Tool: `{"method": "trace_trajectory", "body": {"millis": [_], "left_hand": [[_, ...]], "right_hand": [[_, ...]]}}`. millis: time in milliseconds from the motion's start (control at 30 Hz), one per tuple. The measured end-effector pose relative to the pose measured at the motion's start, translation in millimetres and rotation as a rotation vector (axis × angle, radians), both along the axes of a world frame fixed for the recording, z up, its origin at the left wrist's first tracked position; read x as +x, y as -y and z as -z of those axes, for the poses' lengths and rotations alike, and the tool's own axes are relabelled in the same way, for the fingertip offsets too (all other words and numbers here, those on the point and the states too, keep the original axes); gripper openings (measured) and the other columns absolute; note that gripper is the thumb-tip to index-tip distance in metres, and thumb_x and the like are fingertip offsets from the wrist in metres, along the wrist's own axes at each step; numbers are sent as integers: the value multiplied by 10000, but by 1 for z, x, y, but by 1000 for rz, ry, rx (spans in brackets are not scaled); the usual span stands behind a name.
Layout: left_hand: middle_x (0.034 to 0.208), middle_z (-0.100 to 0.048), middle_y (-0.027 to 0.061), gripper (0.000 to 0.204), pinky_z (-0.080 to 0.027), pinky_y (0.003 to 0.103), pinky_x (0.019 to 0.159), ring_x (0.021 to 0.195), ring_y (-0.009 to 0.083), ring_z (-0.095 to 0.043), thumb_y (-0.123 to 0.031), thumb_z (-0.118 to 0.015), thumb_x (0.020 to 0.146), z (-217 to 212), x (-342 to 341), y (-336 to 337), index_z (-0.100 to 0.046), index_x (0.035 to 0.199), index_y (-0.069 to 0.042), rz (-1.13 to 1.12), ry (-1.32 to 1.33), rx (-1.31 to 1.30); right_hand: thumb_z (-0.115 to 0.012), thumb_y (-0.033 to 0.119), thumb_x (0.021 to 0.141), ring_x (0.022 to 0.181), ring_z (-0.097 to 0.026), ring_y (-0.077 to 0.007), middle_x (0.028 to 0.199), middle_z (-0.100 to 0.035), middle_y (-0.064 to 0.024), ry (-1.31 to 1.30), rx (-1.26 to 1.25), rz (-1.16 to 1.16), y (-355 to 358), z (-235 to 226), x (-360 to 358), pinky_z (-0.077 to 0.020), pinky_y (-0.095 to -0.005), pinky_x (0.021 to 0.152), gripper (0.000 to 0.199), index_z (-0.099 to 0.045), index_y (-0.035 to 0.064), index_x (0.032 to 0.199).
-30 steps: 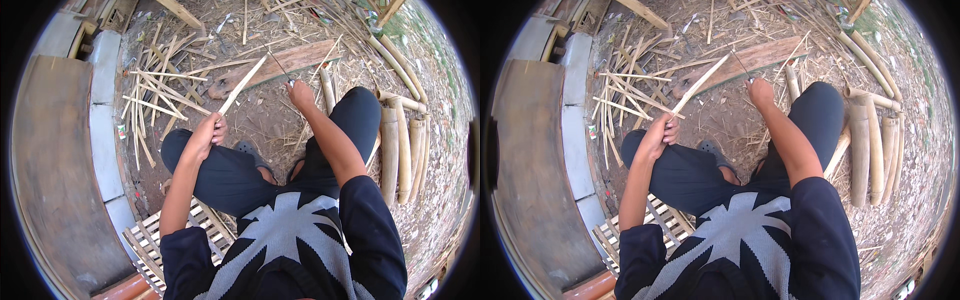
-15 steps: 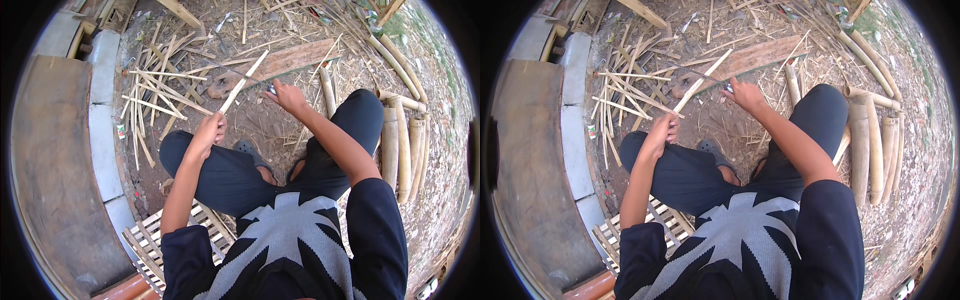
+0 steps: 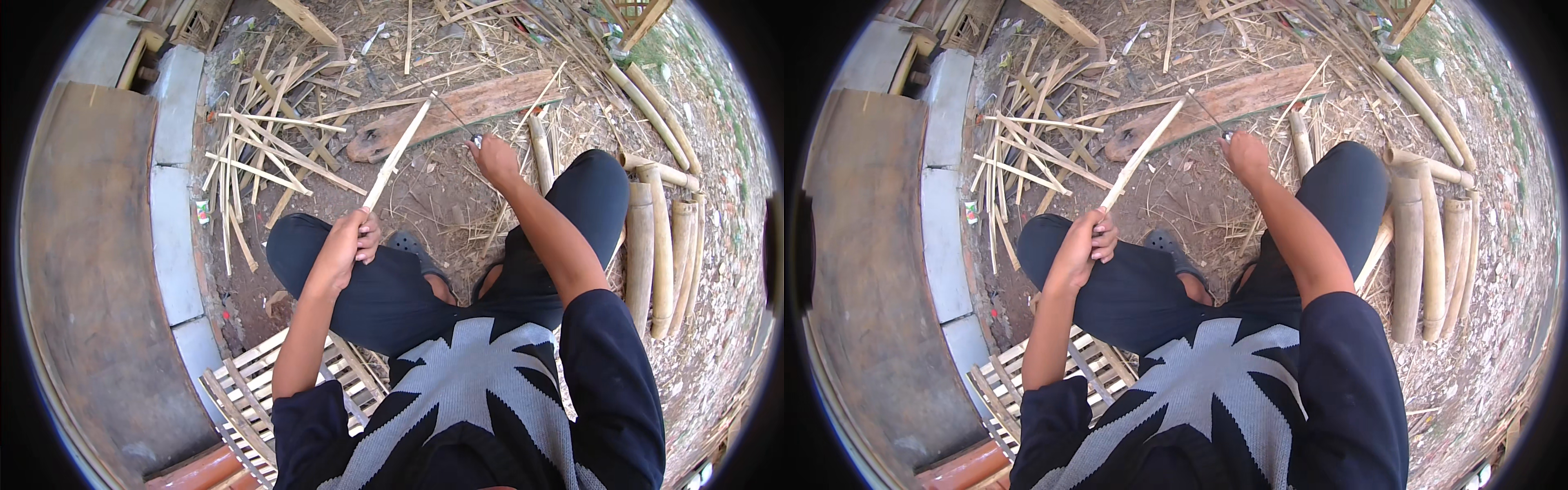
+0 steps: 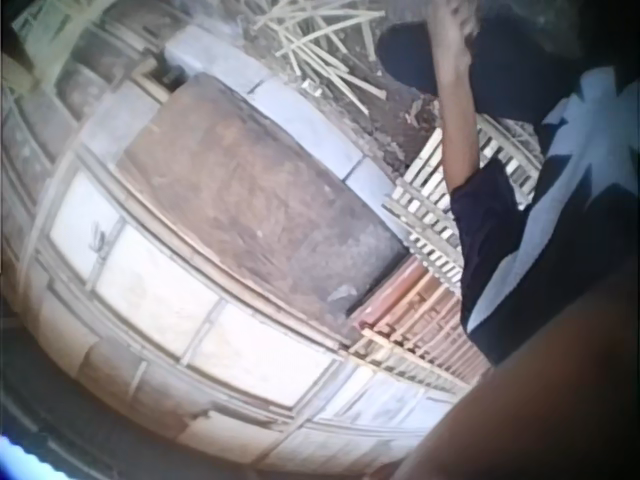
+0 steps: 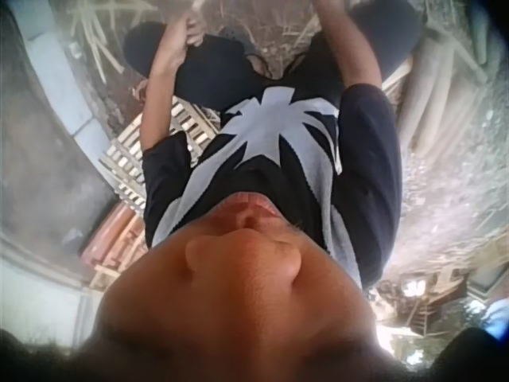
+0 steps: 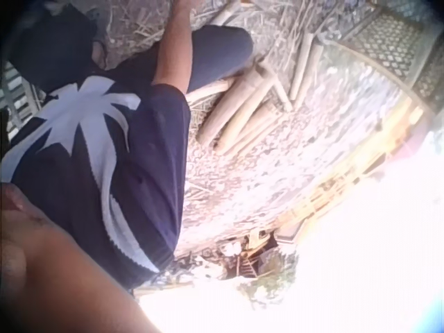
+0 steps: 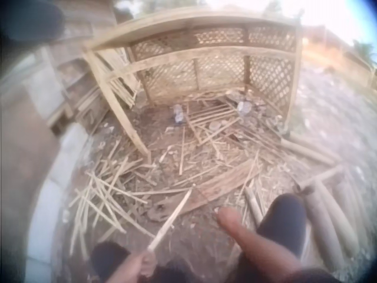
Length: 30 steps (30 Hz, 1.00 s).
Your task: The person scrapes bamboo strips with a knife, then splits a bamboo stalk by placing the knife against its top and hammering the blade with a bamboo pole.
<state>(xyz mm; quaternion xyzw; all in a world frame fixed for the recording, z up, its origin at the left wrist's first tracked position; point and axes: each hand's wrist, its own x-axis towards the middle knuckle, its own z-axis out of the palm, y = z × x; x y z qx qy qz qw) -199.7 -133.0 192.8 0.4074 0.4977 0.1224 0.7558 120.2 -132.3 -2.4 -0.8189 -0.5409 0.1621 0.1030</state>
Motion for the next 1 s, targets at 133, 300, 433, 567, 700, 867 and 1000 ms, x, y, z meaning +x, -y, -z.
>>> {"method": "trace_trajectory", "body": {"millis": [133, 300, 433, 567, 700, 867, 1000], "left_hand": [[539, -276, -83, 362, -293, 247, 471, 424, 54, -280, -300, -382, 1020, 7, -8, -9, -340, 685, -170, -48, 99, -103], [547, -281, -84, 358, -301, 247, 483, 439, 54, -282, -288, -371, 1026, 8, 0, -6, -353, 691, -161, -16, 27, -28], [560, -292, -71, 360, -293, 243, 482, 463, 64, -289, -276, -360, 1030, 1, 10, 9, -356, 693, -149, 50, -22, 37], [562, -294, -59, 373, -276, 242, 470, 464, 69, -289, -276, -366, 1029, -17, 13, 34, -355, 686, -132, 87, -7, 17], [551, -272, -61, 409, -251, 249, 454, 458, 66, -262, -297, -371, 1027, -58, 3, 65, -362, 658, -120, 103, 81, -31], [540, -265, -59, 429, -221, 248, 443, 460, 63, -248, -322, -393, 1018, -85, -7, 90, -368, 644, -114, 34, 62, -63], [526, -280, -54, 443, -213, 245, 423, 443, 60, -248, -358, -402, 1010, -104, -3, 95, -356, 637, -123, -14, 122, -1]], "right_hand": [[-501, 520, 978, 694, -694, -408, 734, -681, -235, -13, 96, 24, -2, -28, -38, -559, -479, 574, 516, -552, 6, 992], [-511, 514, 976, 653, -696, -390, 690, -677, -192, 55, 90, -267, -5, -44, -43, -566, -456, 544, 486, -493, 28, 982], [-521, 525, 967, 751, -718, -364, 781, -707, -184, 24, -71, -127, -23, -27, -21, -587, -430, 622, 499, -520, 27, 999], [-554, 518, 951, 863, -724, -342, 895, -728, -185, 104, -112, 0, -14, 15, 21, -586, -429, 750, 525, -567, 4, 1060], [-570, 511, 944, 879, -721, -351, 926, -725, -195, 115, -144, 10, -7, 14, 20, -586, -425, 754, 527, -590, -3, 1056], [-588, 470, 940, 943, -704, -374, 963, -709, -246, -85, -112, 104, 6, -11, 10, -574, -445, 806, 521, -664, -38, 1029], [-596, 489, 924, 942, -682, -431, 983, -683, -302, -168, -68, 111, 17, -27, 23, -553, -488, 814, 575, -649, -75, 1022]]}}
